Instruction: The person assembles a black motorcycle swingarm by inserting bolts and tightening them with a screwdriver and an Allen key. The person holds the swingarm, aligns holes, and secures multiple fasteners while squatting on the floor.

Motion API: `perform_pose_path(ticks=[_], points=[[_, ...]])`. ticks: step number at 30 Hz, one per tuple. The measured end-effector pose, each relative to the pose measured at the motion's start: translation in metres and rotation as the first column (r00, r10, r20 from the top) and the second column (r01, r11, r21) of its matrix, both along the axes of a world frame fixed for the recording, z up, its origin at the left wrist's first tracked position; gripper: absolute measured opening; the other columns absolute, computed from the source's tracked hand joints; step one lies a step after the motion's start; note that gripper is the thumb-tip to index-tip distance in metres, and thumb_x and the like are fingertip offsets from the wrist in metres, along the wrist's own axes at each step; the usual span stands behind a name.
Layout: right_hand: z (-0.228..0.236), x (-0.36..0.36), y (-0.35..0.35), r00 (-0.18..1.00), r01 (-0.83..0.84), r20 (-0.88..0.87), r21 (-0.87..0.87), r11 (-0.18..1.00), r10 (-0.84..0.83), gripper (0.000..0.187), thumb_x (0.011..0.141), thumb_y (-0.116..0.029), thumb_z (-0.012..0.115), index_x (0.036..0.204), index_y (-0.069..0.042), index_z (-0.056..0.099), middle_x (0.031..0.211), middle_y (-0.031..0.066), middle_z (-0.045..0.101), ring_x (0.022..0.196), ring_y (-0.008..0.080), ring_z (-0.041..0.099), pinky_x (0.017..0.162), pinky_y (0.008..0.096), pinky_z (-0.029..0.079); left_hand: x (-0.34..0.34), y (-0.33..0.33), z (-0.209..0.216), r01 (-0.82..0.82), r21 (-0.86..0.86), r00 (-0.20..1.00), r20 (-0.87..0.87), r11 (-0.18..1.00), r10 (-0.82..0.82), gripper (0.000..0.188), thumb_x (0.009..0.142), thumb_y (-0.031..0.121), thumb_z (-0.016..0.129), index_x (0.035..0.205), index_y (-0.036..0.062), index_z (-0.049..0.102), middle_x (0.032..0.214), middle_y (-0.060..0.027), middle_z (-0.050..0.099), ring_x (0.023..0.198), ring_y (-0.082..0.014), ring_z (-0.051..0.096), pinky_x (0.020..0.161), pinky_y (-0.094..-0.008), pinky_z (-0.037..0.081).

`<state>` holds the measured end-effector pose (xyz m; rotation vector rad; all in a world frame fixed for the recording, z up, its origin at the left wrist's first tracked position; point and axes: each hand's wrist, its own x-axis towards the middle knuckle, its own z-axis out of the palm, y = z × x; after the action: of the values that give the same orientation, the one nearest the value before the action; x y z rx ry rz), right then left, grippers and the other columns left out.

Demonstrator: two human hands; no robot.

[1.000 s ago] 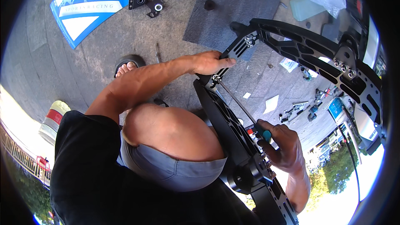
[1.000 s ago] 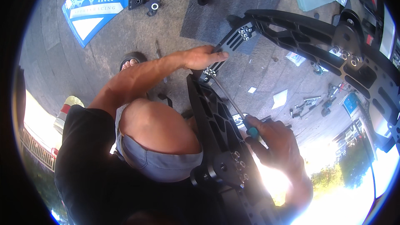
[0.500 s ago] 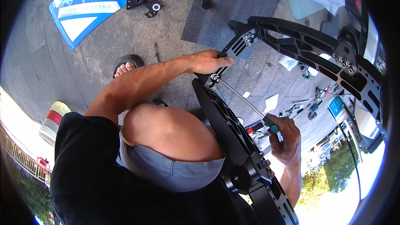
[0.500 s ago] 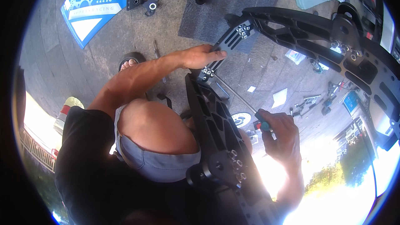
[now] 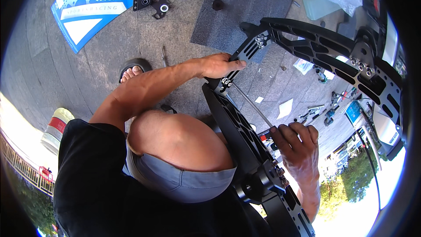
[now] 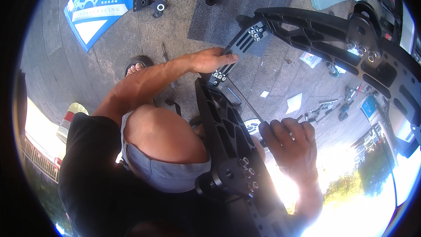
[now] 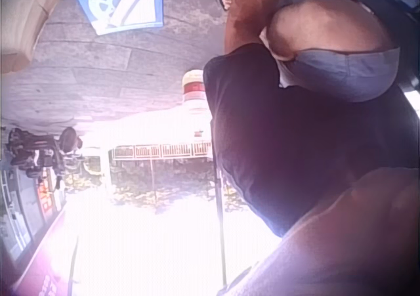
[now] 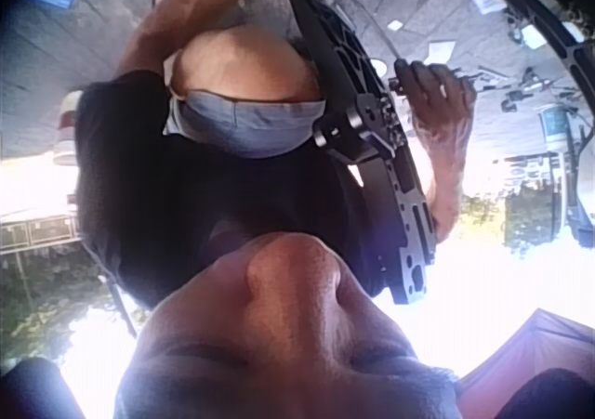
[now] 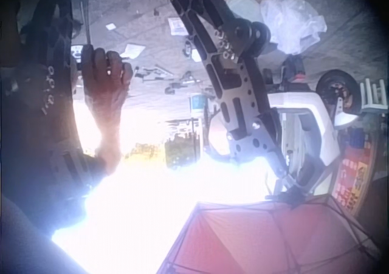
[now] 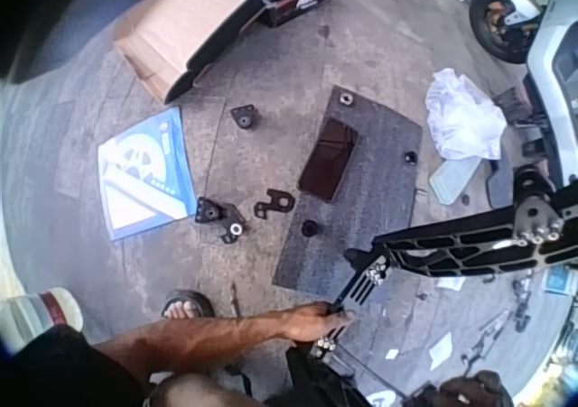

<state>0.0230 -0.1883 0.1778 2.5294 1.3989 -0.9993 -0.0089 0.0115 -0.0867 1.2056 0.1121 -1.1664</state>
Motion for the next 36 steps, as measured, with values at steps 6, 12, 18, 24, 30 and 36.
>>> perform_pose_path(ticks=[6, 12, 18, 24, 30, 36], points=[[0.0, 0.002, 0.001, 1.0, -0.013, 0.027, 0.053, 0.999, 0.012, 0.024, 0.077, -0.013, 0.063, 0.1, -0.01, 0.068, 0.095, 0.0007, 0.064, 0.096, 0.0191, 0.055, 0.079, 0.0367, 0.038, -0.001, -0.002, -0.004, -0.003, 0.016, 1.0, 0.002, 1.0, 0.003, 0.089, 0.09, 0.07, 0.039, 0.134, -0.0067, 0.046, 0.128, -0.028, 0.053, 0.124, -0.0378, 0.049, 0.103, -0.0423, 0.04], [-0.003, 0.002, -0.006, 0.997, 0.064, -0.041, 0.065, 0.996, -0.062, 0.034, 0.072, -0.004, 0.067, 0.107, -0.006, 0.068, 0.1, 0.006, 0.066, 0.096, 0.024, 0.057, 0.081, 0.04, 0.04, -0.001, 0.0, 0.001, -0.023, 0.0, 0.999, -0.036, 1.0, 0.023, 0.089, 0.089, 0.071, 0.043, 0.135, -0.0055, 0.046, 0.129, -0.0262, 0.053, 0.124, -0.0354, 0.049, 0.103, -0.0422, 0.04], [-0.011, 0.011, -0.01, 0.947, 0.315, -0.102, 0.088, 0.945, -0.306, 0.036, 0.072, -0.006, 0.068, 0.108, -0.007, 0.066, 0.096, 0.0051, 0.066, 0.095, 0.0252, 0.057, 0.085, 0.0396, 0.042, 0.001, 0.0, 0.001, -0.04, -0.007, 0.996, -0.077, 0.999, 0.04, 0.091, 0.087, 0.071, 0.048, 0.137, -0.0052, 0.044, 0.133, -0.0249, 0.051, 0.126, -0.0336, 0.047, 0.104, -0.042, 0.039], [-0.002, 0.011, 0.004, 0.994, 0.113, -0.01, 0.063, 0.992, -0.112, 0.034, 0.072, -0.005, 0.068, 0.106, -0.007, 0.068, 0.097, 0.0083, 0.065, 0.095, 0.0256, 0.057, 0.082, 0.0409, 0.045, -0.001, -0.002, -0.006, -0.033, -0.013, 0.997, -0.077, 0.999, 0.031, 0.093, 0.086, 0.072, 0.049, 0.136, -0.0061, 0.044, 0.133, -0.0255, 0.051, 0.126, -0.0342, 0.048, 0.104, -0.0423, 0.039], [0.002, 0.004, 0.005, 0.983, 0.18, -0.028, 0.036, 0.983, -0.179, 0.035, 0.073, -0.004, 0.072, 0.108, -0.006, 0.068, 0.085, 0.0062, 0.061, 0.08, 0.0232, 0.059, 0.07, 0.0363, 0.048, -0.001, -0.003, -0.004, -0.053, -0.013, 0.995, -0.083, 0.998, 0.052, 0.093, 0.086, 0.072, 0.048, 0.135, -0.0066, 0.046, 0.13, -0.0247, 0.053, 0.123, -0.0333, 0.05, 0.102, -0.0429, 0.04], [-0.019, 0.001, -0.021, 0.139, 0.916, -0.409, -0.292, 0.274, -0.902, 0.042, 0.076, 0.002, 0.072, 0.116, 0.002, 0.062, 0.082, 0.0105, 0.069, 0.07, 0.0147, 0.066, 0.064, 0.0268, 0.052, 0.002, 0.002, 0.003, -0.036, -0.007, 0.998, -0.054, 0.999, 0.036, 0.09, 0.087, 0.072, 0.047, 0.134, -0.0042, 0.048, 0.127, -0.0226, 0.055, 0.119, -0.0315, 0.051, 0.101, -0.0431, 0.04]])
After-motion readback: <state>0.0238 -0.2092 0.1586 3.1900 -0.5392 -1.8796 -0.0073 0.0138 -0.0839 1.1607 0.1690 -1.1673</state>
